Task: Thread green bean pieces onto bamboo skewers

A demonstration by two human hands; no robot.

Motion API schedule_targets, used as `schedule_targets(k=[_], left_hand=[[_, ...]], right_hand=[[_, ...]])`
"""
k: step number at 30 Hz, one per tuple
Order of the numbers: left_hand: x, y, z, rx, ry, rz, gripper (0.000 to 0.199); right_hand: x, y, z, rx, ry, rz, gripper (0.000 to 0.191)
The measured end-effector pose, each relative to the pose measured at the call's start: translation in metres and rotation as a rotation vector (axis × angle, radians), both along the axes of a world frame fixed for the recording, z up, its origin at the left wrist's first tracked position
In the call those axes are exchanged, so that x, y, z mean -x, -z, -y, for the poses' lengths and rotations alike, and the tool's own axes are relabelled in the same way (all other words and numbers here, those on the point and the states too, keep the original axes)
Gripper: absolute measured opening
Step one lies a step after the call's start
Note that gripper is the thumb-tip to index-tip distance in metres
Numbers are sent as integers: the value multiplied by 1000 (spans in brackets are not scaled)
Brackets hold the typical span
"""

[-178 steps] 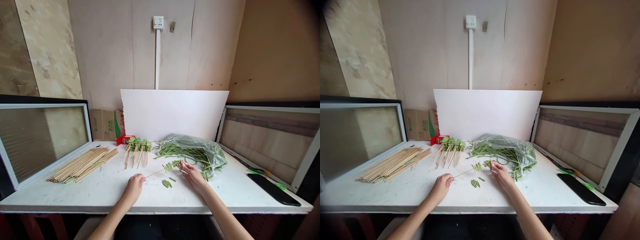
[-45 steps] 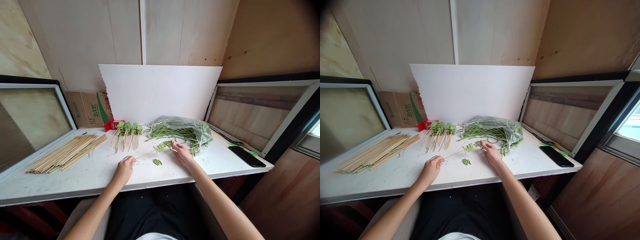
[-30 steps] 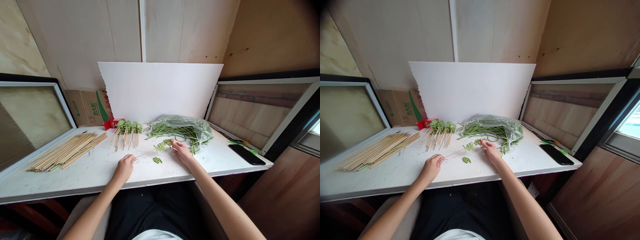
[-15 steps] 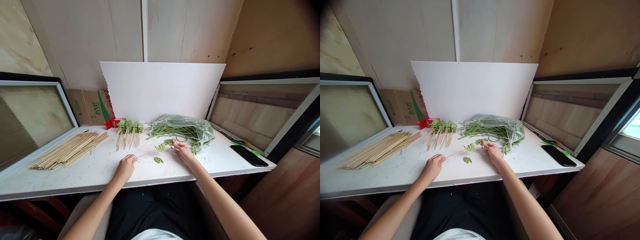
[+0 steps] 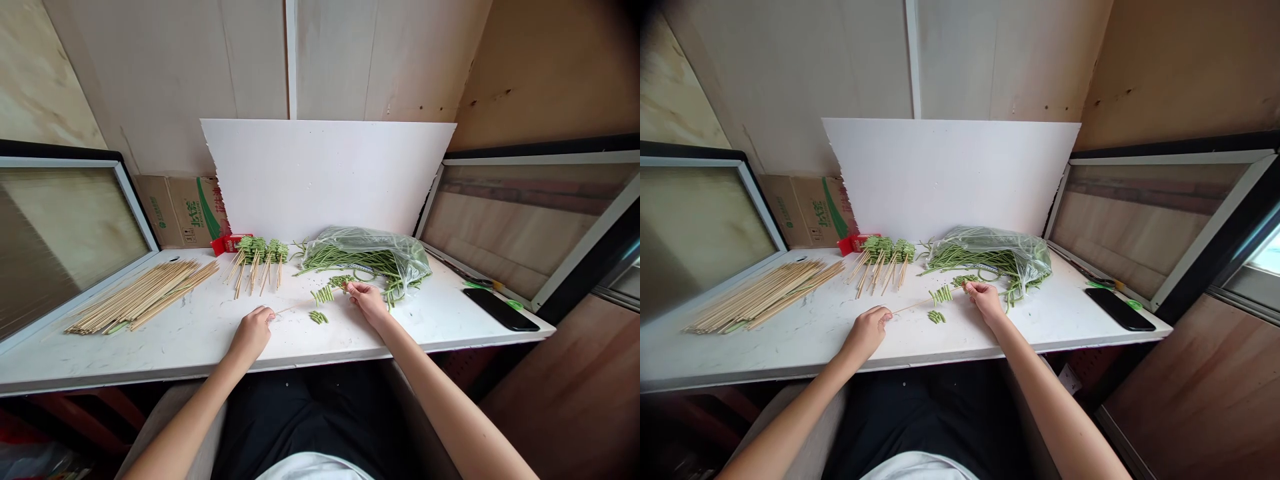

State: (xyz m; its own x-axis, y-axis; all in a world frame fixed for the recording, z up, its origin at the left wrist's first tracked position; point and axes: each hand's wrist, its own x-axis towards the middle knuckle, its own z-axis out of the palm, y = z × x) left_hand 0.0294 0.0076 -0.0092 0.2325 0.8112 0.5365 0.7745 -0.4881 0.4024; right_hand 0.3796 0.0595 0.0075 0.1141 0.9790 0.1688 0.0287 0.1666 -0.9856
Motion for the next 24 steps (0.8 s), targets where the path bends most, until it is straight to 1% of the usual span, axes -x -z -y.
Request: schedule_targets(k=[5,8,11,16,20,24], left_hand=[[0,-3,-2,9,4,29,31],[0,-6,-3,18,11,88,31],[0,-8,-2,26,19,130,31],[0,-9,-1,27,18,142,31],[-1,-9,-1,27,16,148,31],[-1,-8,-1,35,11,135,30]], right_hand=[[0,-2,1,-23,-23,31,46],[1,-5,4,-2,-57,-44,44],[1,-10,7,21,-86,-99,47],[1,-12,9,51,-106,-125,48],[1,-15,10,53,-93,-81,50],[3,-18,12,60,-106,-164,46]])
